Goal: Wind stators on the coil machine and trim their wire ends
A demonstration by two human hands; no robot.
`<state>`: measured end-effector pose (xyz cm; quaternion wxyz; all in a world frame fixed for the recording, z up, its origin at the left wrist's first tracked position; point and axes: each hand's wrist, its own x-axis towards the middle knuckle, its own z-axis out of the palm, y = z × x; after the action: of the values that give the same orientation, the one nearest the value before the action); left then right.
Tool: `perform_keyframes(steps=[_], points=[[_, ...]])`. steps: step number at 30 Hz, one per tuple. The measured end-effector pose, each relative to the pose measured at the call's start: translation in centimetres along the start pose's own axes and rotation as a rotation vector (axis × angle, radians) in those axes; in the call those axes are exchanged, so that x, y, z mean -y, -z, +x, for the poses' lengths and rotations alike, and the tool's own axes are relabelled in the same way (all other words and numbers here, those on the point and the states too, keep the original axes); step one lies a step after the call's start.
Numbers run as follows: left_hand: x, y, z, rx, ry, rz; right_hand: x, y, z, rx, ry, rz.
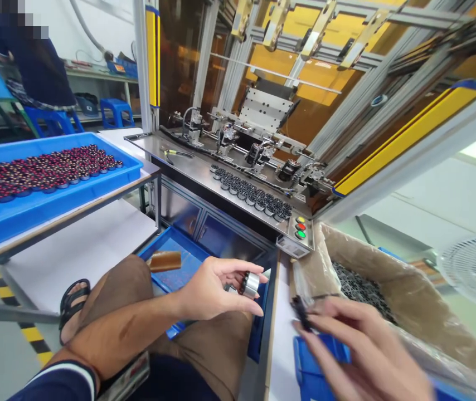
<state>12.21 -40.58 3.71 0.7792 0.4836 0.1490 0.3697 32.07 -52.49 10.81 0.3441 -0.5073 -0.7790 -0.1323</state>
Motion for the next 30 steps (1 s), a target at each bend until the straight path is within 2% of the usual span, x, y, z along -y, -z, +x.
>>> perform_keyframes(steps=[4,7,17,20,23,30], points=[[-0.4,0.6,-1.1,-0.048,-0.015,0.002,2.4,-5.4,2.6,0.020,0.117,0.211],[-0.5,1.3,-1.6,-0.071,-0.034,0.022,2.5,-7.1,3.3,0.032,0.135,0.257],[-0.5,1.9,-2.0,-0.069,0.010,0.060,2.3,-6.7,2.4,-0.006,0.124,0.160],[-0.7,2.2,-2.3,-0.058,0.015,0.067,2.3,-6.9,2.5,0.047,0.153,0.160],[-1.0,2.6,-2.6,-0.052,0.014,0.041,2.8,-7.0,3.1,0.084,0.182,0.170],[-3.0,4.1,-4.1,-0.070,-0.011,-0.008,5.0,-8.0,5.0,0.078,0.237,0.118]])
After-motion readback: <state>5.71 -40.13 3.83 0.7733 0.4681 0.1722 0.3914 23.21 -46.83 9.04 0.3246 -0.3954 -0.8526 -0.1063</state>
